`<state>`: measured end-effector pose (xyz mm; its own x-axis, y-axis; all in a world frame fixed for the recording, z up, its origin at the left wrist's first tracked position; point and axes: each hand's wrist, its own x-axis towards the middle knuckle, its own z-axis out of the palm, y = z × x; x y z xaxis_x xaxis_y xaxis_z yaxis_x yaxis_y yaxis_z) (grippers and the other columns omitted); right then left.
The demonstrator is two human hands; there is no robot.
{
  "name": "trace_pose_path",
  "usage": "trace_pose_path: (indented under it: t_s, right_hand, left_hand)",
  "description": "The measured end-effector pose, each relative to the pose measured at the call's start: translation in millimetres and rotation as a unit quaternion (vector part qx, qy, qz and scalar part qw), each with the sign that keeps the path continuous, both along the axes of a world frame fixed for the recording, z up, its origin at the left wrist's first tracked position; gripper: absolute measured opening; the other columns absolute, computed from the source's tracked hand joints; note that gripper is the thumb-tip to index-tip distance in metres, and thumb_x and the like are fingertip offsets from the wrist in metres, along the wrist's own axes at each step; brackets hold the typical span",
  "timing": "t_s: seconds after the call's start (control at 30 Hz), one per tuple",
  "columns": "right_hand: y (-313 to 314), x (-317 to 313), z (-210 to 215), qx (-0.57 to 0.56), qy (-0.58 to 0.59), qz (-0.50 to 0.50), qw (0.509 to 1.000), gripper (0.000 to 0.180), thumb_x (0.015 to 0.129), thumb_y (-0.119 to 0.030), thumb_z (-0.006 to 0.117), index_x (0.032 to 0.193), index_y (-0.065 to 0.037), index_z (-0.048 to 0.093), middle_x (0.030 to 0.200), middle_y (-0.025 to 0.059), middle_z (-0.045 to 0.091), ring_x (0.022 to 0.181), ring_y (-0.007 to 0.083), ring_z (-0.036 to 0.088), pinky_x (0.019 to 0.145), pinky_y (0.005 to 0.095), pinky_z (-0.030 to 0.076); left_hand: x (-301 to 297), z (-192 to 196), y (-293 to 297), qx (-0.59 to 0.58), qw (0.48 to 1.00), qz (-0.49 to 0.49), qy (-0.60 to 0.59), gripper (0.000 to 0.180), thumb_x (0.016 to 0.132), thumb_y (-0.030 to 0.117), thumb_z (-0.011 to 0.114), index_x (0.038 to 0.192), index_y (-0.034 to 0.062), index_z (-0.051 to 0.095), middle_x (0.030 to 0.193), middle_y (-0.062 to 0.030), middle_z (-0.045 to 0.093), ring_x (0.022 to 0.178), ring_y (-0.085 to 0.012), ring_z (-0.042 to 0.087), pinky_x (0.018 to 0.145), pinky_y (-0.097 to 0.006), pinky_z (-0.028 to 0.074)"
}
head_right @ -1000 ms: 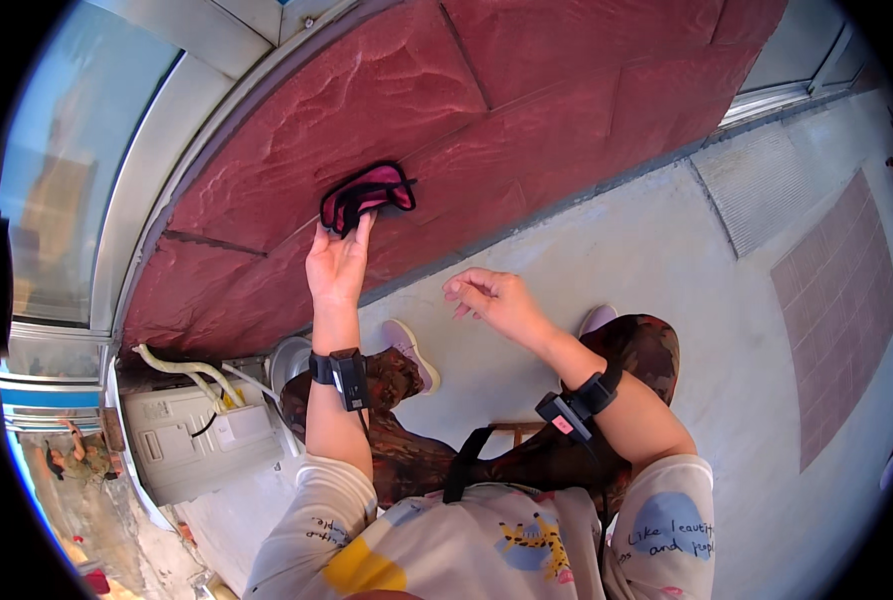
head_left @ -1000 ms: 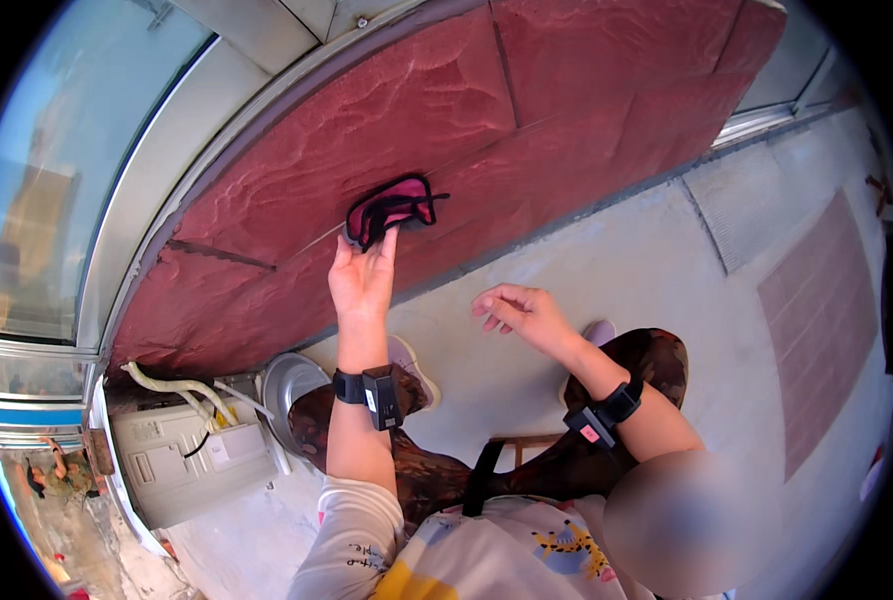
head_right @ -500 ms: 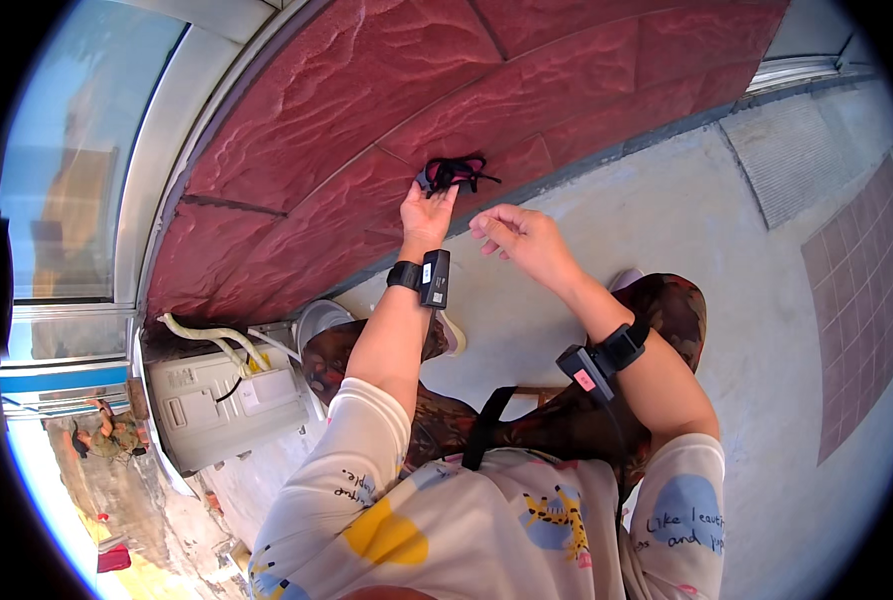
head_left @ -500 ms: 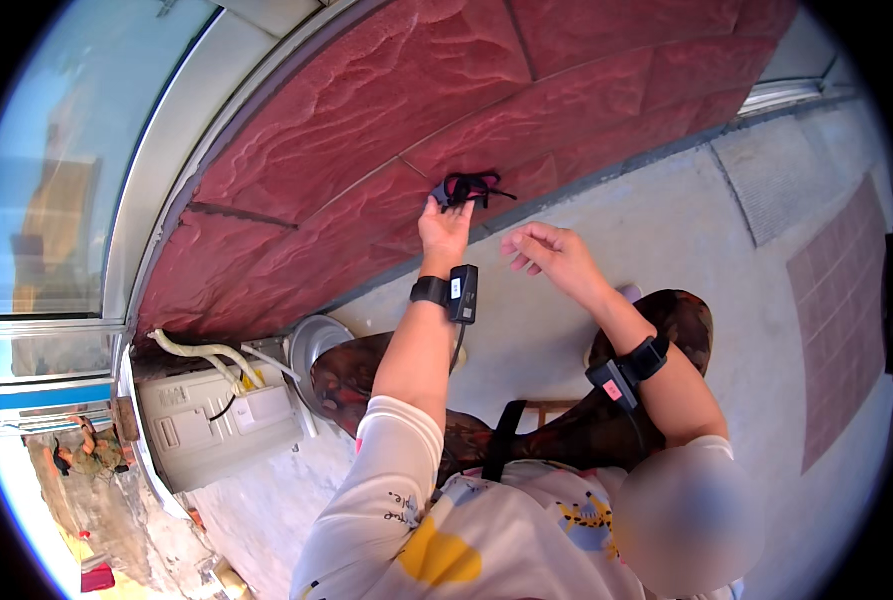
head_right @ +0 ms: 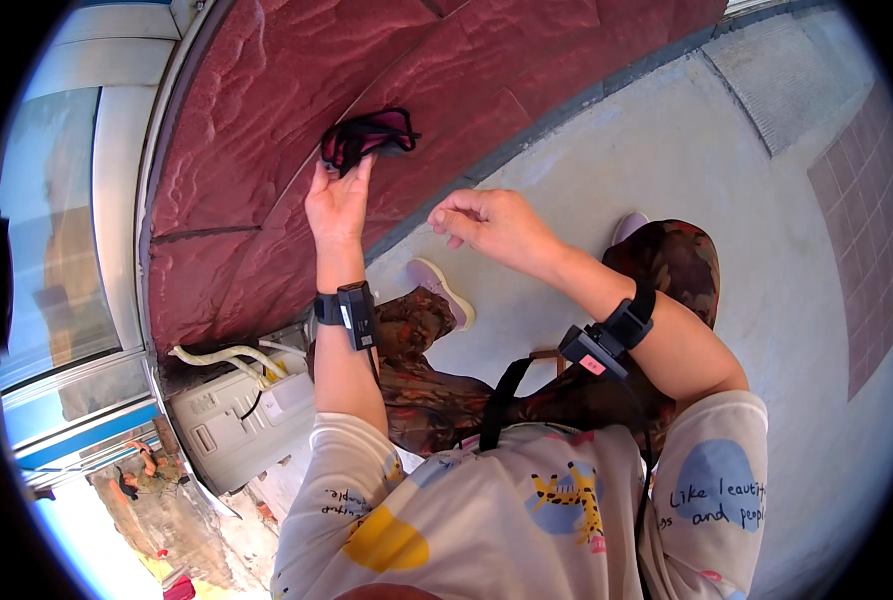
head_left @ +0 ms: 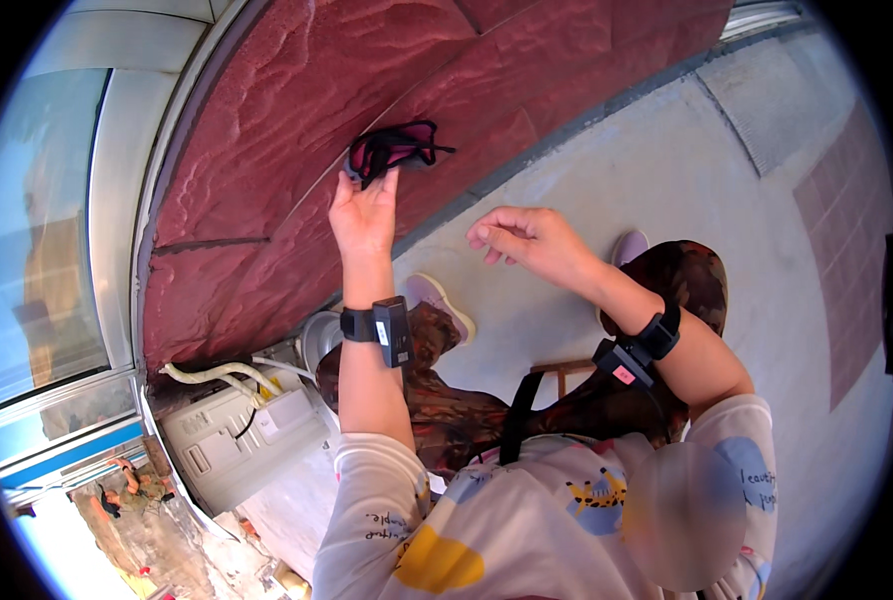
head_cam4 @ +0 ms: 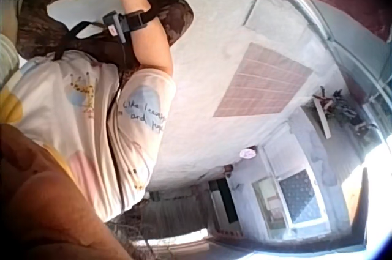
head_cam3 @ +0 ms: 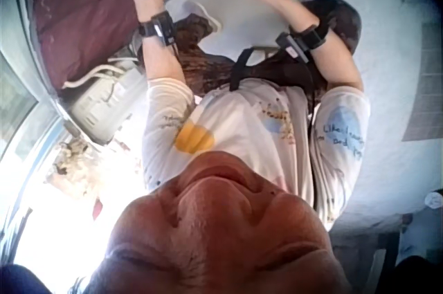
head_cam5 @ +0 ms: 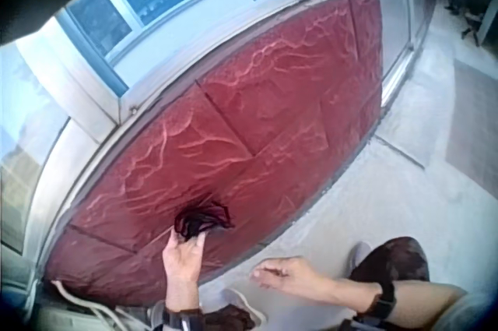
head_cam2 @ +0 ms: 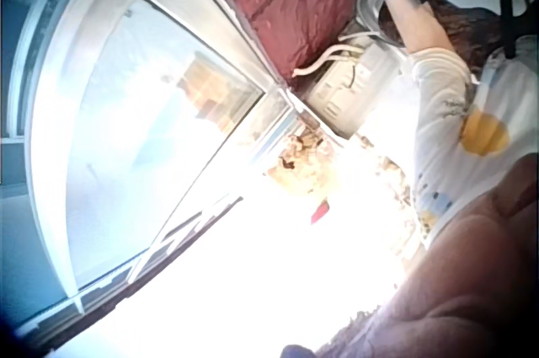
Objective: The person wipes a red tiled wall using a cloth, moving it across the textured surface to clean it, and later turns the cloth over to continue.
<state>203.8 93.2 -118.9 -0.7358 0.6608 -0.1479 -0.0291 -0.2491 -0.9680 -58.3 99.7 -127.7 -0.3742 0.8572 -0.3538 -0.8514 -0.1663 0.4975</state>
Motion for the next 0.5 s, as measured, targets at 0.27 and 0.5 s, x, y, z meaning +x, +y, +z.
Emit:
trace_pose_path:
  t_s: [0.27,0.5]
  right_hand:
    - [4.1,1.1,-12.1,0.012,-0.007,-0.063,0.998,0.026,0.093,-0.025,0.056,0.102,-0.003,0.065,0.09,0.0056,0.068,0.076,0.0121,0.065,0.069,0.0255,0.05]
    - [-2.8,-0.9,-6.9,-0.003,-0.01,-0.064,0.998,0.025,0.093,-0.025,0.055,0.1,-0.003,0.065,0.089,0.0052,0.068,0.074,0.0132,0.066,0.069,0.0267,0.05]
  left_hand:
    - [24.4,-89.3,18.2,-0.077,0.996,0.039,-0.019,0.036,0.097,0.028,0.042,0.121,0.0012,0.044,0.126,-0.0171,0.049,0.123,-0.0323,0.042,0.107,-0.051,0.031]
    - [34.3,45.3,18.9,0.099,0.99,-0.1,0.01,0.032,0.096,0.018,0.047,0.121,-0.003,0.046,0.13,-0.0172,0.049,0.127,-0.0307,0.04,0.111,-0.051,0.028]
